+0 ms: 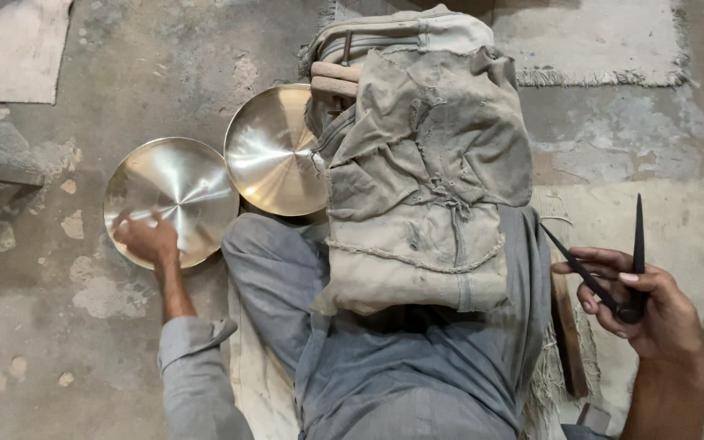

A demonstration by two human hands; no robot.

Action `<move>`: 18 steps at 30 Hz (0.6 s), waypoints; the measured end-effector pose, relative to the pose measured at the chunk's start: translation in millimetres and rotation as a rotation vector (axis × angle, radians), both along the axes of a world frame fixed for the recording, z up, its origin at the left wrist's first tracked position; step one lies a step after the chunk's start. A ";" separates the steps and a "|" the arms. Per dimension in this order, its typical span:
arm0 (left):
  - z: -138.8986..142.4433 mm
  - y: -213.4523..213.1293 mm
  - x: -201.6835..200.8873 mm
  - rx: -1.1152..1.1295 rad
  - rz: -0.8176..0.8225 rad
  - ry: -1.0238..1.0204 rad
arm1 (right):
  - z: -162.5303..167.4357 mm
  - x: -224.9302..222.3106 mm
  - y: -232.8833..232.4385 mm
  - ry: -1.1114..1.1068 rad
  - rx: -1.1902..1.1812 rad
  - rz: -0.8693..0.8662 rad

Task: The person sits with a spun brass plate on their lap and scribes a circle around its center using a compass-like marking tool, rotating the plate as they work. They then reposition the plate, adjust the tool, and continue scribing center guide lines on the metal disc.

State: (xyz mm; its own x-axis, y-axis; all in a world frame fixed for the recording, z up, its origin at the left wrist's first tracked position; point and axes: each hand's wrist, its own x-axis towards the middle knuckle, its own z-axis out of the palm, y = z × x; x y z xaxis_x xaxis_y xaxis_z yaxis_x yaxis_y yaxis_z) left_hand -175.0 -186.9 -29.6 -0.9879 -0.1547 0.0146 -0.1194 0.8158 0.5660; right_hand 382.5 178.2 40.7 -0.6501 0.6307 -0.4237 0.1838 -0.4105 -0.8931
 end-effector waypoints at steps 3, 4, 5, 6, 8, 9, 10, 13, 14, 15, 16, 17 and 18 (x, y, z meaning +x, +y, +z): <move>-10.3 -34.5 7.9 -0.194 0.099 0.144 | -0.5 4.4 4.5 0.393 -0.319 0.102; -12.6 -42.9 11.5 -0.080 0.114 0.032 | -2.8 5.7 5.2 0.297 -0.241 0.083; -13.9 -46.4 12.9 0.039 0.128 -0.079 | -5.2 7.0 5.8 0.201 -0.164 0.061; -15.3 -45.5 13.2 0.178 0.190 -0.121 | -7.0 8.5 5.7 0.103 -0.087 0.039; -15.9 -40.6 14.8 0.457 0.311 -0.205 | -10.9 9.1 4.2 0.114 -0.063 0.043; -14.5 -36.8 15.5 0.451 0.358 -0.128 | -11.6 9.4 3.0 0.121 -0.050 0.047; -13.5 -31.0 15.6 0.448 0.404 -0.049 | -11.8 8.7 1.9 0.149 -0.062 0.059; -3.3 -23.9 12.0 0.219 0.405 0.254 | -6.5 9.7 -2.2 0.164 -0.072 0.057; -0.8 -21.3 11.5 0.108 0.379 0.364 | -3.3 11.3 -3.8 0.124 -0.057 0.034; 2.4 -19.4 8.4 0.298 0.323 0.416 | -0.8 12.2 -4.6 0.086 -0.042 0.015; 6.8 -20.3 2.4 0.483 0.266 0.465 | 1.2 13.2 -5.6 0.097 -0.023 0.002; 10.3 -22.3 -1.8 0.307 0.239 0.507 | 3.5 15.0 -6.6 0.103 -0.011 -0.007; 13.7 -26.4 -5.7 0.132 0.211 0.547 | 4.1 15.2 -7.0 0.112 0.002 -0.013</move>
State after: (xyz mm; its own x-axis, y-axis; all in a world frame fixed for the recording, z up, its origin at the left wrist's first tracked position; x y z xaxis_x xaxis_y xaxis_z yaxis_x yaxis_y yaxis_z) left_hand -180.7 -213.2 -15.9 -0.7903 -0.3814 0.4796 0.0665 0.7247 0.6859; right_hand 397.7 171.3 44.7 -0.6849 0.6404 -0.3476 0.0774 -0.4104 -0.9086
